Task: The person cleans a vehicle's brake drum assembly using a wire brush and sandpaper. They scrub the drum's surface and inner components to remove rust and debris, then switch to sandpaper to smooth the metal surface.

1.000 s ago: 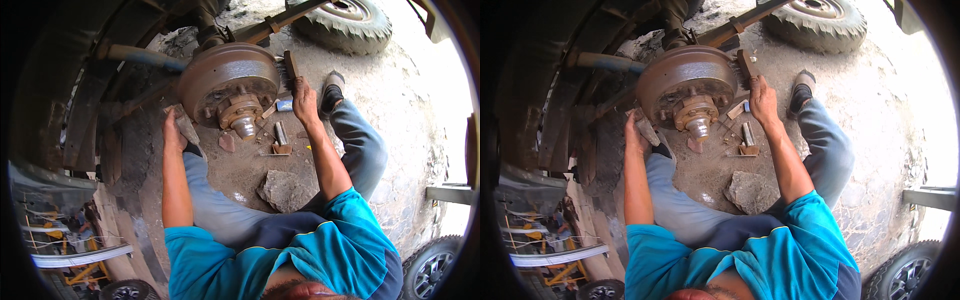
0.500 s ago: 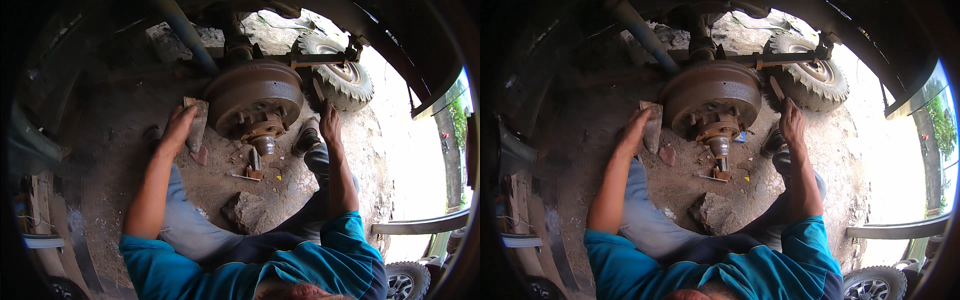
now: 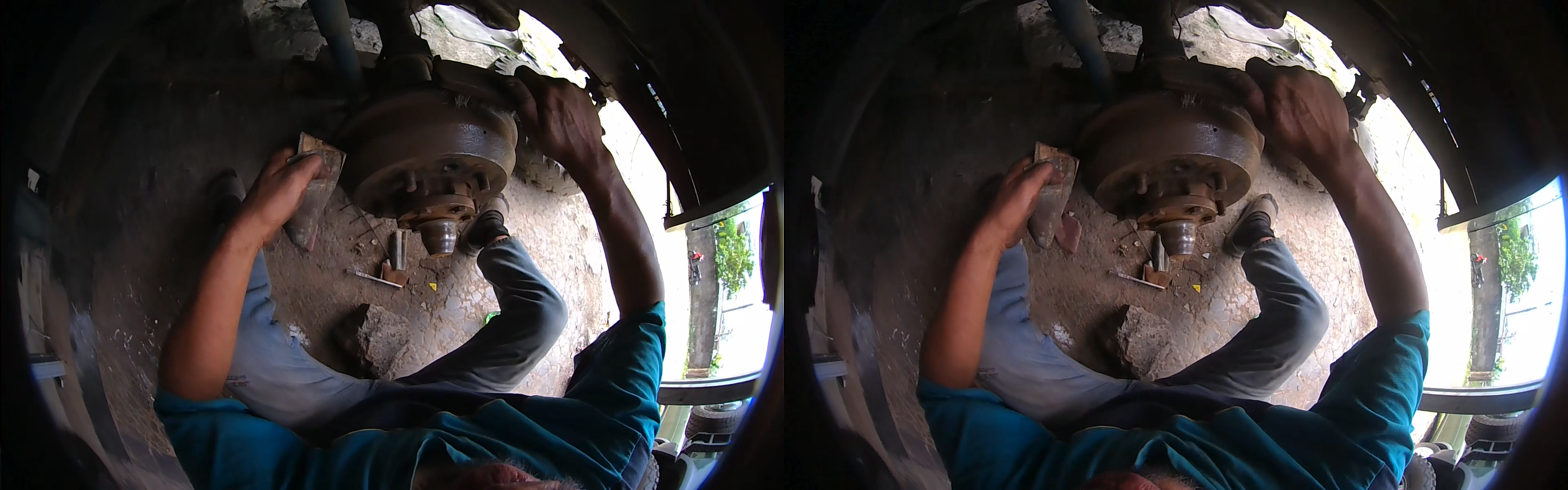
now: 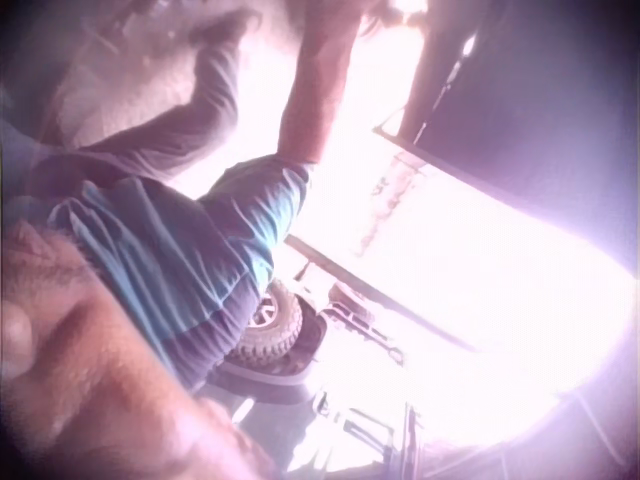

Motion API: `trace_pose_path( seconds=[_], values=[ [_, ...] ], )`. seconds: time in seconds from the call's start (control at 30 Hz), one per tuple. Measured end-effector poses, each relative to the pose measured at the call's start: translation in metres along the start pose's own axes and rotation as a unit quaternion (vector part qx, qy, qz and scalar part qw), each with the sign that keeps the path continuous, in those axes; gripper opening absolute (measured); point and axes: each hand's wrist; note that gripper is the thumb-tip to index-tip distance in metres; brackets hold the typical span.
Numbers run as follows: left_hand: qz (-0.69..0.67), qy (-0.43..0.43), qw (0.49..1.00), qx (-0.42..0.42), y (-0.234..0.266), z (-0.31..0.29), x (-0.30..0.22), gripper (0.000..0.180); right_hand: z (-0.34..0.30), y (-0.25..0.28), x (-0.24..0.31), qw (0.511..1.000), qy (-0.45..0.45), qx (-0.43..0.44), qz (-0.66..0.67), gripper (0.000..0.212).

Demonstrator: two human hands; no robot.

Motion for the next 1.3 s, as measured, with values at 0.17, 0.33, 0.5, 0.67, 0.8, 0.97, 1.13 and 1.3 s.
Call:
trace_pose_path(
  seconds=[0.17,0.33,0.5,0.67,0.8,0.97,1.13,1.3],
  values=[
    [0.032,0.035,0.999,-0.004,0.002,-0.001,-0.002,0.035,0.006,0.007,0.013,0.998,0.045,-0.007,-0.04,0.033],
    [0.029,0.033,0.999,-0.004,0.003,0.007,0.001,0.036,0.029,-0.003,0.062,0.995,0.052,-0.008,-0.088,0.044],
    [0.031,0.015,0.999,-0.041,0.018,-0.005,0.007,0.036,-0.009,0.001,0.031,0.996,0.079,-0.03,-0.042,0.039],
    [0.018,0.067,0.997,0.023,0.015,-0.002,0.0,0.037,-0.043,-0.024,-0.03,0.991,0.085,-0.103,-0.025,0.037],
    [0.03,0.026,0.999,-0.005,0.02,-0.002,0.011,0.038,0.02,0.009,0.06,0.991,0.105,-0.012,-0.076,0.039],
    [0.052,0.037,0.997,-0.048,0.027,-0.014,0.008,0.039,0.012,0.009,0.047,0.994,0.084,0.038,-0.062,0.036],
    [0.025,0.027,0.999,0.001,0.027,-0.007,0.012,0.038,-0.039,-0.015,-0.035,0.993,0.095,-0.064,-0.011,0.036],
    [0.05,0.042,0.998,-0.008,0.02,-0.005,0.008,0.038,0.029,0.007,0.057,0.988,0.088,0.031,-0.126,0.04]
  ],
)
Point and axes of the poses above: each hand's wrist, its own z-axis towards the middle knuckle, its own y-axis out of the back of the hand, x = y × z, and after that the axes turned 12 degrees about x, right-handed
